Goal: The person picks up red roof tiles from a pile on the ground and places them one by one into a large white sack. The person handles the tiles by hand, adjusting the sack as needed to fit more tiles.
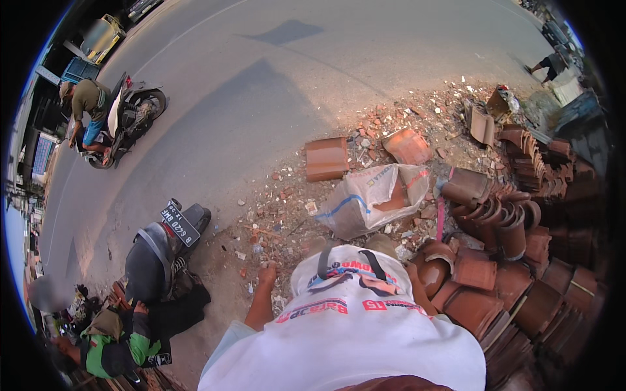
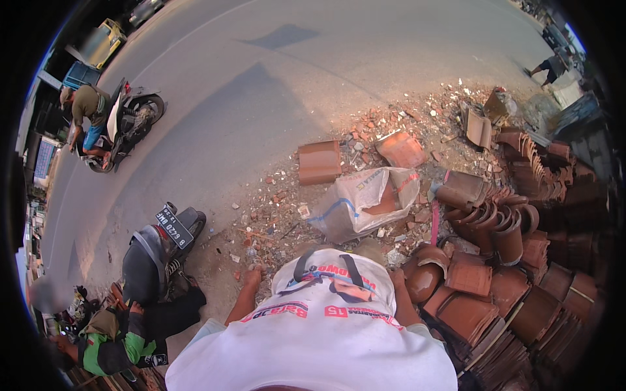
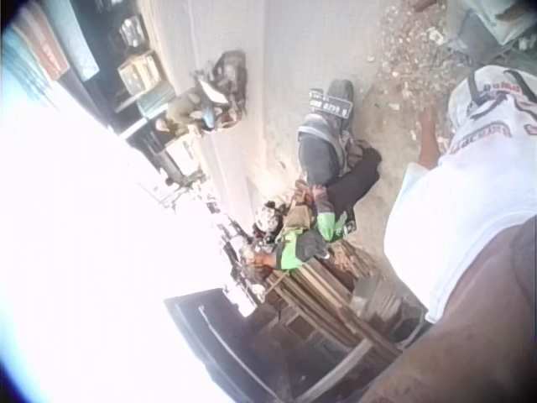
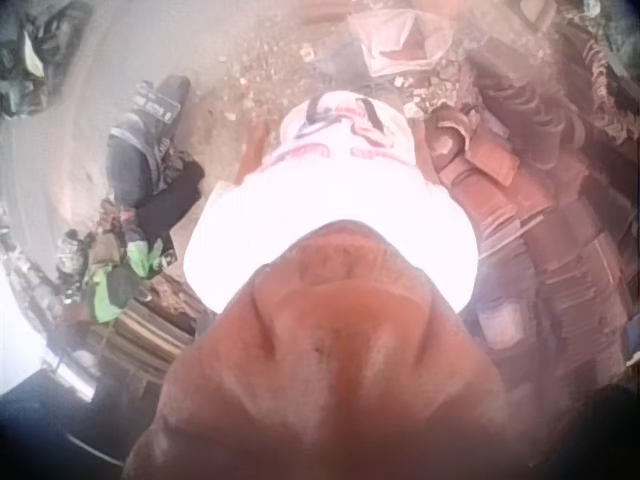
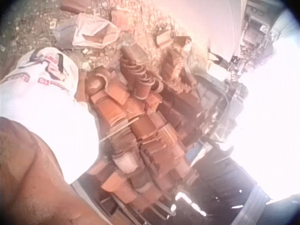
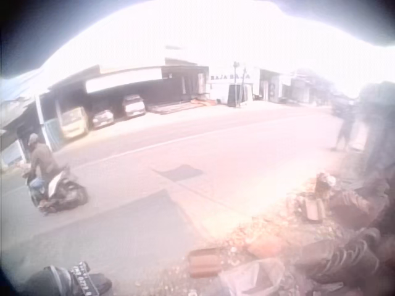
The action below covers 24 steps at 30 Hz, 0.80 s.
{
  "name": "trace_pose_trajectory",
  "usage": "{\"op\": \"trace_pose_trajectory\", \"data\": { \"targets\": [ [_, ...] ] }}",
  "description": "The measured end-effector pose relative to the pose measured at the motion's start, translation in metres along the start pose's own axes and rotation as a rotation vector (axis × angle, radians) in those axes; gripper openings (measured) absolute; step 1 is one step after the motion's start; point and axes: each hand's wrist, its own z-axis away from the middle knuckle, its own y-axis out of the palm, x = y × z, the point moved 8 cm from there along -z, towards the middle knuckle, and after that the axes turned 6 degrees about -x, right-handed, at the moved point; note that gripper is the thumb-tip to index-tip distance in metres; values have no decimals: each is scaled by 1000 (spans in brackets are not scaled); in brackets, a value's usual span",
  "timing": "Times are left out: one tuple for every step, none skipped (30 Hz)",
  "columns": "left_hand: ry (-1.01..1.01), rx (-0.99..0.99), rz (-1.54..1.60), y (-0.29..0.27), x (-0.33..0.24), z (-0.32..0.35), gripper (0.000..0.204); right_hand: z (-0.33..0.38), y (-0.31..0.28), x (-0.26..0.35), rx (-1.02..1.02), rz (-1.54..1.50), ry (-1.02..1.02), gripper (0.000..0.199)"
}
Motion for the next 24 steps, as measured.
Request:
{"op": "trace_pose_trajectory", "data": {
  "targets": [
    [-40, -6, -21, -24, 33, 5, 24, -6, -4, 30, 13, -67, 9, 44],
    [-64, 25, -55, -30, 44, 2, 24, -5, -16, 50, -11, -142, 40, 44],
    [-98, 36, -120, -39, 55, -3, 23, -1, -27, 71, -9, -202, 53, 44],
    [-138, 43, -159, -46, 69, -8, 22, 3, -41, 84, -91, -208, -75, 37],
    [-195, -1, -152, -60, 97, 0, 22, 14, -50, 108, 52, -319, 96, 35],
    [-180, -2, -194, -55, 94, 5, 28, 22, -49, 109, 20, -736, 196, 23],
    [-58, 38, -346, -43, 68, -7, 30, 23, -52, 101, 46, -851, 179, 17],
    [59, 53, -486, -35, 49, -15, 32, 20, -63, 98, 63, -767, 149, 17],
    [165, 29, -623, -36, 29, -14, 35, 15, -60, 93, 102, -662, 123, 17],
    [142, -91, -621, -38, 5, -10, 42, 9, -61, 90, 122, -570, 98, 17],
    [176, -117, -571, -54, 19, -11, 42, -2, -54, 104, 211, -486, 54, 18],
    [214, -133, -528, -66, 28, -12, 43, -11, -47, 118, 285, -426, 22, 18],
    [180, -95, -339, -38, -28, 0, 42, -19, -57, 111, 233, -391, 34, 19],
    [130, -82, -169, -33, -78, 32, 42, -23, -61, 109, 218, -371, 38, 20],
    [182, -166, -168, -47, -67, 43, 42, -29, -56, 120, 275, -332, 15, 20],
    [255, -220, -178, -47, -64, 43, 43, -36, -57, 125, 300, -307, 2, 21],
    [331, -270, -194, -50, -61, 46, 43, -40, -56, 129, 318, -292, -9, 23],
    [290, -262, -177, -53, -48, 47, 43, -43, -55, 133, 333, -277, -17, 24],
    [256, -243, -158, -50, -37, 49, 43, -48, -56, 136, 338, -263, -25, 25],
    [222, -222, -143, -48, -26, 54, 43, -51, -58, 138, 341, -250, -33, 26],
    [165, -208, -112, -42, 8, 48, 45, -55, -59, 142, 345, -240, -44, 28],
    [97, -216, -83, -46, 59, 44, 47, -57, -56, 149, 376, -225, -60, 29],
    [0, -201, -44, -53, 87, 38, 48, -58, -55, 153, 377, -224, -68, 30],
    [-101, -197, -7, -64, 113, 37, 48, -59, -52, 158, 384, -226, -82, 32]
  ]
}}
